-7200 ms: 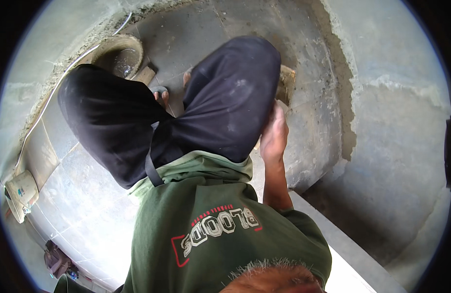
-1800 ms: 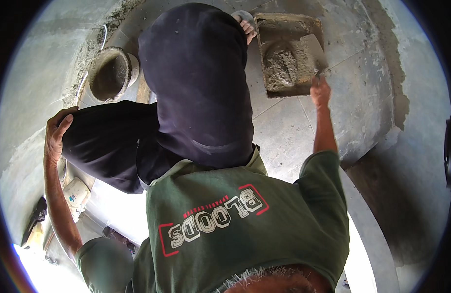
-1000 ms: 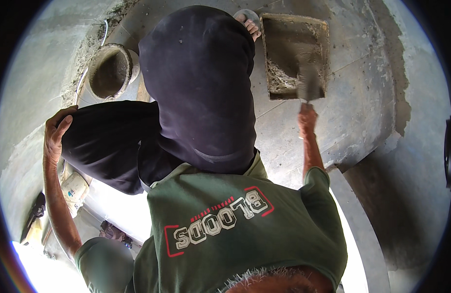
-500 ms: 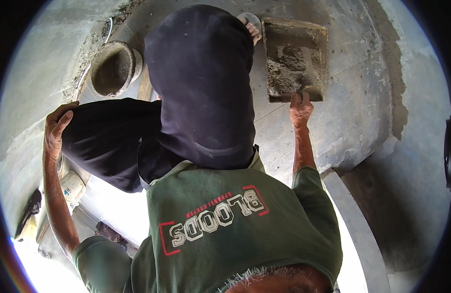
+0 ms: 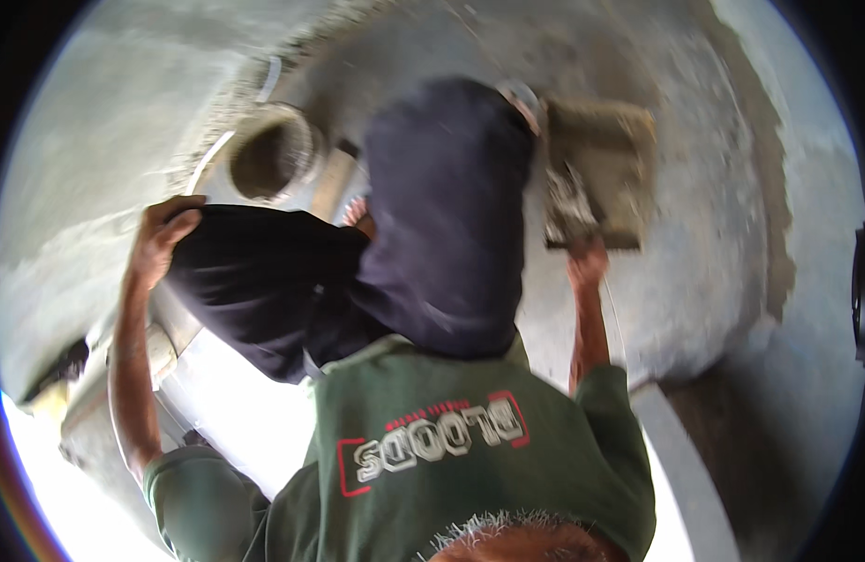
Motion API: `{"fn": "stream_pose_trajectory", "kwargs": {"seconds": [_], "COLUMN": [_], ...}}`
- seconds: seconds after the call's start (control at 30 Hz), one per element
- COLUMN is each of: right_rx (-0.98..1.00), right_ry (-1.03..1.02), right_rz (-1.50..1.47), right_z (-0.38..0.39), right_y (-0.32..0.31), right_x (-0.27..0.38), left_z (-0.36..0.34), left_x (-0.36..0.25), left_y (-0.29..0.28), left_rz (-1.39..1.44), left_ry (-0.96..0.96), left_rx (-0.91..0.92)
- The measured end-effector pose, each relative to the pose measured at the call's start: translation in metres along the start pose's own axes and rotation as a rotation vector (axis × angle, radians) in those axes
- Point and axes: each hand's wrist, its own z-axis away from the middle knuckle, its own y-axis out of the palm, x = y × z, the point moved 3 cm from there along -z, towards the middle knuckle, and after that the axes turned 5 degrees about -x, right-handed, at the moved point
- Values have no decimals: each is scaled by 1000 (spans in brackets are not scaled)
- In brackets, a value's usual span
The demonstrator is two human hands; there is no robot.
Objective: The recorder uses a trowel to apply mortar onto a tiled floor and smooth it into gaps.
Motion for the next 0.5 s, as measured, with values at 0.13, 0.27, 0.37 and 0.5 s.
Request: {"fn": "stream_pose_trajectory", "kwargs": {"seconds": [0.13, 0.27, 0.37, 0.5], "right_rx": [188, 112, 40, 348], "right_ry": [-30, -43, 328, 686], "right_rz": [50, 133, -102, 19], "right_z": [5, 5, 17, 35], "right_y": [-7, -39, -81, -132], "right_x": [-10, 3, -7, -32], "left_z": [4, 7, 15, 28], "left_x": [-10, -10, -2, 14], "left_y": [-8, -12, -9, -3], "left_rz": [-77, -93, -107, -19], "left_ry": [29, 22, 71, 81], "left_rx": [-18, -28, -28, -257]}}
